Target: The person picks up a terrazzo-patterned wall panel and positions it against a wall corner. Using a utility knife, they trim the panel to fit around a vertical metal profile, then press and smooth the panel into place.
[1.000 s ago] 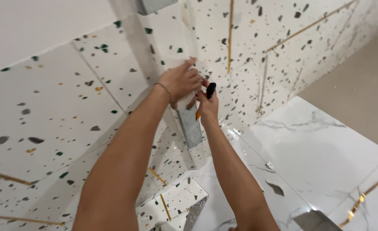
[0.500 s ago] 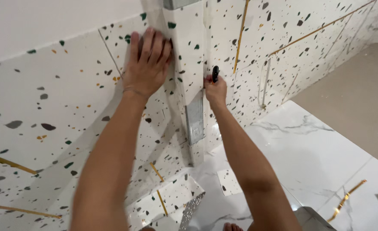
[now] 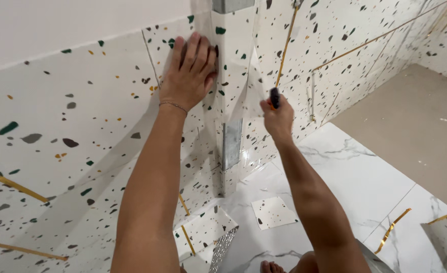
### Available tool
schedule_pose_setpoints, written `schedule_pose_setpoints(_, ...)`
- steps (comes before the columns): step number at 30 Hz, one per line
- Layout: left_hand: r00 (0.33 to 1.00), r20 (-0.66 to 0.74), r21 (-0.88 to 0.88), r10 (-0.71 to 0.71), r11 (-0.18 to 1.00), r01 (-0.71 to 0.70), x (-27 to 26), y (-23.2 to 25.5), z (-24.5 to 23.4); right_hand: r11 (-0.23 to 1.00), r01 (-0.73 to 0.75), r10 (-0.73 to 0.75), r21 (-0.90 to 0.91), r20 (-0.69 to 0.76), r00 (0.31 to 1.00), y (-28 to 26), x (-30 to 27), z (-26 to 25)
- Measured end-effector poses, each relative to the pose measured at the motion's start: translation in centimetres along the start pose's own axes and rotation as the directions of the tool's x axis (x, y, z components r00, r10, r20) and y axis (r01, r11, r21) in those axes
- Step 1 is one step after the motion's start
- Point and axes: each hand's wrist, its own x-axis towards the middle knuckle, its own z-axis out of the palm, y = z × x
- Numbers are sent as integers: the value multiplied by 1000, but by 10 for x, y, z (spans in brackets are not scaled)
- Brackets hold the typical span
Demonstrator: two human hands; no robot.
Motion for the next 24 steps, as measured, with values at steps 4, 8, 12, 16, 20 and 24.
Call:
schedule_pose_setpoints(4,1000,5,30,0,1000,-1,0,0,-2,998,-7,7,-62,-4,1000,0,-4,-10)
schedule_pose_setpoints(8,1000,-4,39,5,999,-5,1,-2,-1,1000,-28,29,14,-23,999,9,3,-6)
schedule_pose_setpoints(12,1000,14,41,1,999,-2,-1,1,2,956,-108,106,273,23,994,14,11,-9)
schedule_pose_setpoints(16,999,34,19,2,1000,-2,0,1,5,946,-82,112,313,-81,990,11,16,-2)
schedule_pose_setpoints(20,999,34,7,4,1000,-4,-1,2,4,983,-91,95,161,-20,995,14,24,12)
schedule_pose_setpoints(24,1000,13,31,10,999,-10,-3,1,4,913,317,-360,-256,-143,922,19,41,8)
